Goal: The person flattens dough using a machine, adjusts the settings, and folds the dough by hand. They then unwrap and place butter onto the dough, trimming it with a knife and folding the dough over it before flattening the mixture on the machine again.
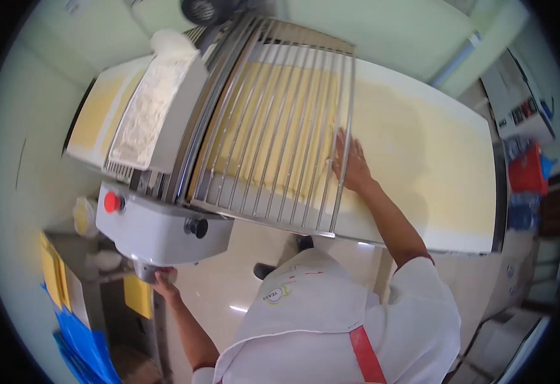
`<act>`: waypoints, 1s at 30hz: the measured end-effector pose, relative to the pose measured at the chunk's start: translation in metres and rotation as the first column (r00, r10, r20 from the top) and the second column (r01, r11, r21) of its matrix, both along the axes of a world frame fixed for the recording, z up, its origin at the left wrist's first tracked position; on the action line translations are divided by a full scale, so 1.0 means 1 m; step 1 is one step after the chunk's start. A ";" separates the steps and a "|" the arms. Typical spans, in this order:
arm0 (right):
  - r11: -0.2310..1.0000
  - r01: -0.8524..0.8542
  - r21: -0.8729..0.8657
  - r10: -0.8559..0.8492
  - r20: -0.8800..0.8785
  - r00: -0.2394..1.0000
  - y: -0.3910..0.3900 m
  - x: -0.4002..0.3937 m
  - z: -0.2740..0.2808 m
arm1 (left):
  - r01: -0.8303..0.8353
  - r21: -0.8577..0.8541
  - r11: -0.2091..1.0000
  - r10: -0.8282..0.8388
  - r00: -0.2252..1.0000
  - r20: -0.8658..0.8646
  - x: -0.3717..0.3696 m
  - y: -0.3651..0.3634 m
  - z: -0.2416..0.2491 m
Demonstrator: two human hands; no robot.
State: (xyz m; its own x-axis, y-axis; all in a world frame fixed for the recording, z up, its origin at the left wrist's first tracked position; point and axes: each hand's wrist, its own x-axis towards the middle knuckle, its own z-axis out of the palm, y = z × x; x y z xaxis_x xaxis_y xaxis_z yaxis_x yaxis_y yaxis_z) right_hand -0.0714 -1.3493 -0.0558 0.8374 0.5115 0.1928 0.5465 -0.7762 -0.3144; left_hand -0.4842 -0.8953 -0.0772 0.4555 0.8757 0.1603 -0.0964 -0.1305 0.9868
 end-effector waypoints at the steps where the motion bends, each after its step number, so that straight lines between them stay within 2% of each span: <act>1: 0.990 -0.139 0.005 0.139 -0.027 0.990 0.011 0.009 -0.002 | 0.014 -0.016 1.000 -0.014 1.000 -0.003 -0.011 0.013 -0.017; 3: 0.947 -0.318 -0.039 0.318 -0.005 0.948 0.035 -0.002 -0.007 | -0.024 -0.029 0.999 0.024 1.000 -0.017 -0.004 -0.001 0.001; 6: 0.824 -0.545 -0.157 0.550 -0.014 0.835 0.045 -0.046 -0.009 | -0.072 -0.002 0.997 0.071 0.996 -0.062 -0.009 0.003 -0.004; 8: 0.794 -0.569 -0.214 0.574 -0.045 0.818 0.032 -0.056 0.000 | -0.147 -0.035 0.989 0.144 0.987 -0.069 -0.008 -0.001 -0.007; 9: 0.780 -0.577 -0.242 0.581 -0.061 0.812 0.023 -0.055 0.003 | -0.109 -0.024 0.994 0.107 0.992 -0.067 -0.006 -0.003 -0.002; 10: 0.911 -0.393 -0.128 0.380 -0.111 0.918 0.012 -0.047 0.002 | -0.068 -0.011 0.998 0.068 0.996 -0.063 -0.004 -0.005 0.003; 11: 0.985 -0.172 -0.025 0.164 -0.185 0.969 -0.001 -0.037 0.002 | -0.026 0.003 1.000 0.026 0.998 -0.060 -0.001 -0.008 0.008; 12: 0.995 0.014 -0.104 -0.024 -0.092 0.995 -0.013 -0.029 0.016 | -0.047 -0.016 0.999 0.046 0.998 -0.040 0.001 -0.010 0.012; 13: 0.976 0.170 -0.139 -0.160 0.082 0.984 -0.040 -0.017 -0.007 | -0.065 -0.034 0.997 0.065 0.998 -0.019 0.006 -0.014 0.015; 14: 0.951 0.283 0.128 -0.300 0.152 0.942 -0.052 -0.016 -0.002 | -0.083 -0.052 0.995 0.083 0.997 0.003 0.009 -0.017 0.017; 16: 0.872 0.262 0.412 -0.374 0.217 0.902 -0.024 -0.032 0.032 | -0.086 -0.048 0.995 0.086 0.996 -0.002 0.010 -0.016 0.018; 18: 0.746 0.140 0.651 -0.220 0.042 0.975 0.048 -0.065 0.058 | -0.071 -0.050 0.996 0.070 0.997 -0.019 0.009 -0.014 0.017; 19: 0.763 0.046 0.645 -0.097 0.044 0.994 0.090 -0.090 0.073 | -0.059 -0.060 0.996 0.057 0.998 -0.038 0.008 -0.014 0.019; 20: 0.703 -0.036 0.711 0.105 -0.055 0.993 0.131 -0.118 0.087 | -0.026 -0.042 0.999 0.023 0.998 -0.066 0.007 -0.013 0.021; 21: 0.669 -0.127 0.732 0.302 -0.112 0.947 0.164 -0.143 0.099 | 0.006 -0.024 1.000 -0.009 0.996 -0.092 0.006 -0.011 0.023; 23: 0.501 -0.292 0.815 0.546 -0.036 0.837 0.221 -0.177 0.119 | 0.029 -0.021 0.999 -0.032 0.992 -0.122 0.004 -0.009 0.024; 26: 0.452 0.119 0.884 0.416 -0.327 0.848 0.266 -0.190 0.091 | 0.045 -0.054 0.998 -0.052 0.988 -0.148 0.001 -0.008 0.023; 27: 0.416 0.213 0.884 0.449 -0.404 0.797 0.270 -0.190 0.107 | 0.076 -0.056 0.996 -0.084 0.984 -0.160 0.001 -0.006 0.025; 29: 0.476 0.285 0.832 0.379 -0.486 0.787 0.273 -0.176 0.091 | 0.136 -0.063 0.989 -0.146 0.972 -0.184 0.001 -0.003 0.026; 30: 0.421 0.310 0.852 0.351 -0.469 0.811 0.275 -0.170 0.084 | 0.156 -0.074 0.985 -0.168 0.964 -0.204 -0.003 0.000 0.023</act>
